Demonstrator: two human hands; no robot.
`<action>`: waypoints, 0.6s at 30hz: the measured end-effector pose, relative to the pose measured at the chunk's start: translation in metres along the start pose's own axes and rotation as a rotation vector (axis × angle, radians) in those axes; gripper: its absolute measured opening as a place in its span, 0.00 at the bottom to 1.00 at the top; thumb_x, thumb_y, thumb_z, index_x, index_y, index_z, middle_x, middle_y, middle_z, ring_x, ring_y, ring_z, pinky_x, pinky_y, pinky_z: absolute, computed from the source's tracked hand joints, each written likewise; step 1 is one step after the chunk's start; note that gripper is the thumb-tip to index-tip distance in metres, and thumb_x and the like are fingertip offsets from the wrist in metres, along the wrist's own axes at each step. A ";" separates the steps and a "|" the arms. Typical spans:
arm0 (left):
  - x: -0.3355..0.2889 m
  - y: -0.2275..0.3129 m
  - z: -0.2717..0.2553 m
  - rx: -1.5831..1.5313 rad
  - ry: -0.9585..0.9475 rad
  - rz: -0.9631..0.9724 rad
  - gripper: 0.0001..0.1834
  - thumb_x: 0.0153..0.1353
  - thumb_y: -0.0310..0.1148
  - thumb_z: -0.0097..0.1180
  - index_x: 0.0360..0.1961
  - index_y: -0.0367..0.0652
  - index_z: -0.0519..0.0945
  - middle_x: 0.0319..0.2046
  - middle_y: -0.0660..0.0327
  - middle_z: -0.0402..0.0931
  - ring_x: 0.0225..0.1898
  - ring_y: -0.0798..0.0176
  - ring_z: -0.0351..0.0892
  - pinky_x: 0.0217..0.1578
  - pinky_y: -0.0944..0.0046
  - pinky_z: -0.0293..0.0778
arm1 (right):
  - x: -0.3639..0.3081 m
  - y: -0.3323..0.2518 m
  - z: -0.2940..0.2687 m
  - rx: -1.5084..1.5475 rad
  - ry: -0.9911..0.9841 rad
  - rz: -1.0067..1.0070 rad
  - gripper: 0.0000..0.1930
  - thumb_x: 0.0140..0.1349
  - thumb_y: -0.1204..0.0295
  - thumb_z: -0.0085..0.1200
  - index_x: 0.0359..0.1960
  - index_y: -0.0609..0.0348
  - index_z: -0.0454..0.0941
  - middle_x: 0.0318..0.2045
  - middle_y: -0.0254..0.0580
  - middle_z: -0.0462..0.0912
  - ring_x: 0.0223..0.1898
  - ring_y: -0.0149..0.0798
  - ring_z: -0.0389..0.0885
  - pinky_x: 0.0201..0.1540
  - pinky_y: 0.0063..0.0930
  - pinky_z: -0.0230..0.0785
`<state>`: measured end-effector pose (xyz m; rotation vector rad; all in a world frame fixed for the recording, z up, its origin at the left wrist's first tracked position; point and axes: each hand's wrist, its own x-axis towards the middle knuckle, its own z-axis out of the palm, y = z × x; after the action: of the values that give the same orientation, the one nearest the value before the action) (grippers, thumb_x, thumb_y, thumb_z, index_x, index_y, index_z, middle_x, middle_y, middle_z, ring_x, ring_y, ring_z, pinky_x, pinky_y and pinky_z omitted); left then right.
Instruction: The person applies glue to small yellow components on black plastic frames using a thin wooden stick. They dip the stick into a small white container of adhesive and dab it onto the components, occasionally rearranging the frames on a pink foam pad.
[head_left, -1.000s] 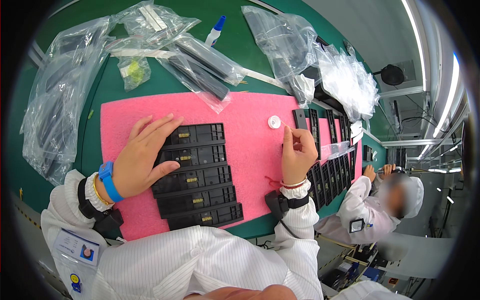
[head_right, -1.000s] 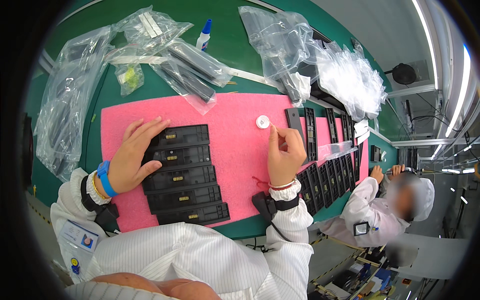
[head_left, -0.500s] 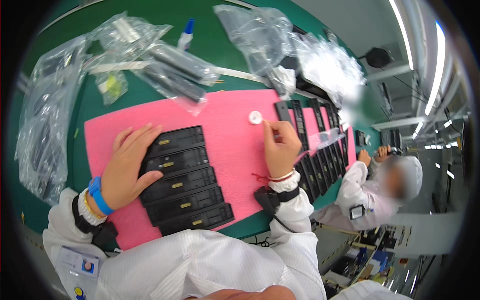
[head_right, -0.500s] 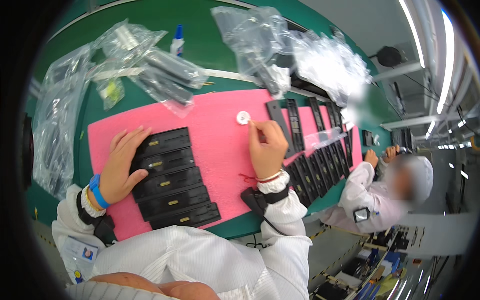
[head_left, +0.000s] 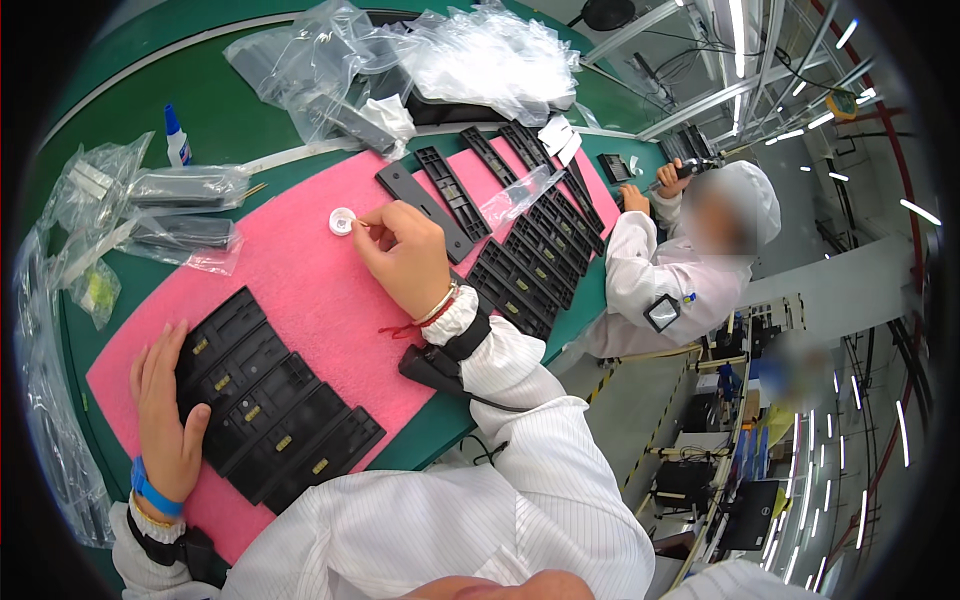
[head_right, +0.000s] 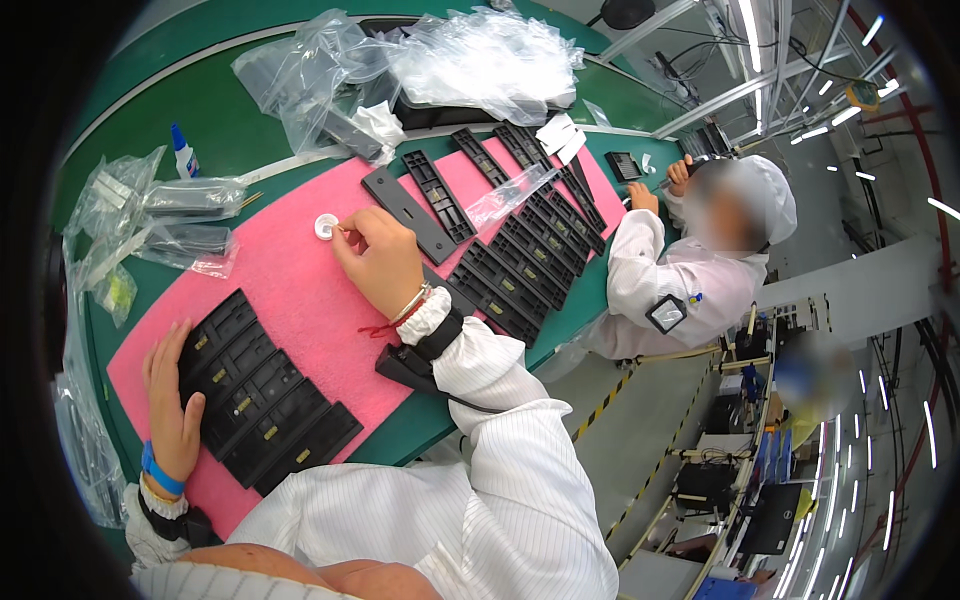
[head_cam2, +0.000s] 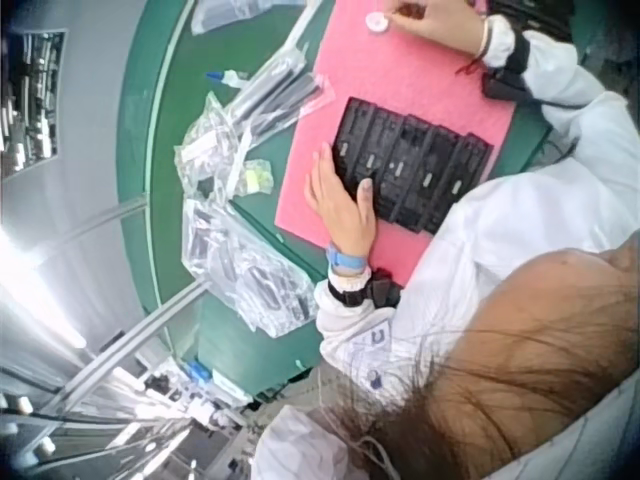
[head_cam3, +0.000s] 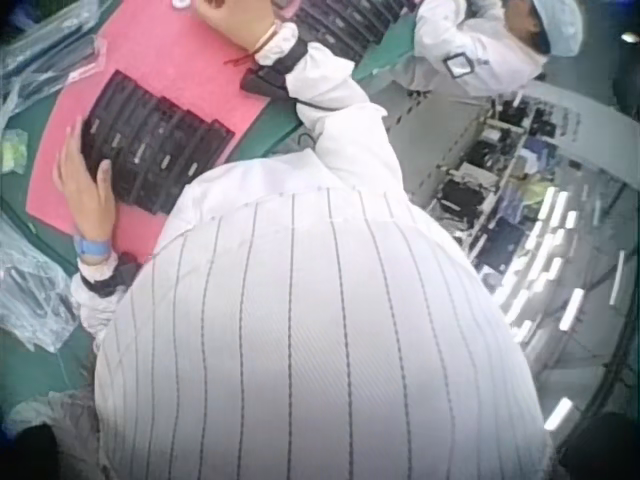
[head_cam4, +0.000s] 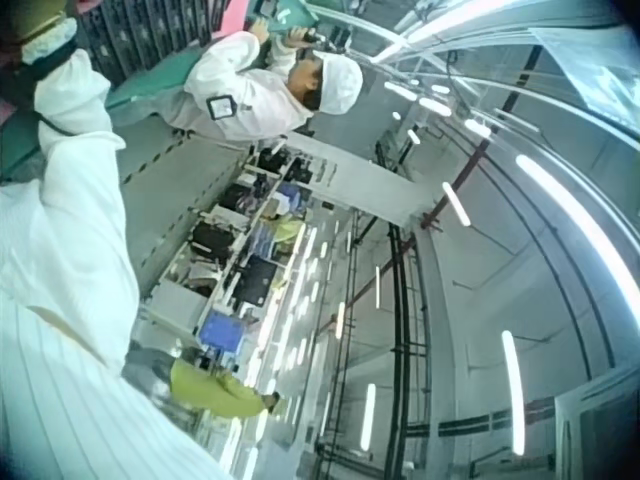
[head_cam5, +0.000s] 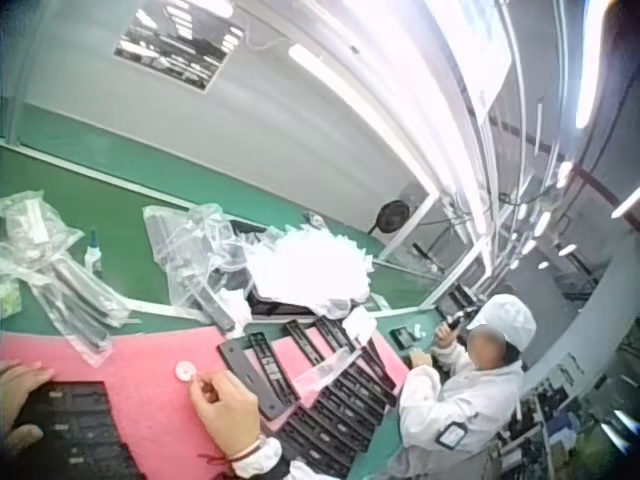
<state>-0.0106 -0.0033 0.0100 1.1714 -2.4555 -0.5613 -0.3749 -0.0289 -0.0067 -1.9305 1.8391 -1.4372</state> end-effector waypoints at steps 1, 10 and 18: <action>-0.001 0.000 0.000 0.005 0.004 0.006 0.41 0.76 0.58 0.41 0.76 0.33 0.62 0.74 0.46 0.64 0.78 0.42 0.58 0.77 0.42 0.44 | 0.000 0.001 0.001 0.000 0.008 -0.004 0.06 0.60 0.75 0.68 0.32 0.63 0.83 0.27 0.45 0.83 0.26 0.39 0.85 0.30 0.31 0.77; -0.005 0.004 -0.002 0.032 0.007 -0.010 0.41 0.77 0.58 0.40 0.76 0.33 0.61 0.74 0.46 0.64 0.78 0.42 0.57 0.77 0.42 0.44 | -0.002 0.005 0.001 0.016 -0.016 0.006 0.07 0.59 0.73 0.68 0.30 0.63 0.83 0.24 0.44 0.83 0.24 0.40 0.83 0.29 0.33 0.75; -0.003 0.003 -0.001 -0.012 0.006 -0.001 0.41 0.77 0.58 0.40 0.76 0.33 0.62 0.74 0.46 0.64 0.78 0.42 0.58 0.77 0.42 0.44 | -0.002 0.005 -0.003 -0.045 -0.052 0.034 0.10 0.60 0.69 0.70 0.34 0.66 0.88 0.23 0.46 0.84 0.23 0.35 0.84 0.28 0.28 0.75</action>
<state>-0.0102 0.0009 0.0120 1.1679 -2.4432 -0.5711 -0.3800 -0.0273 -0.0095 -1.9275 1.8879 -1.3339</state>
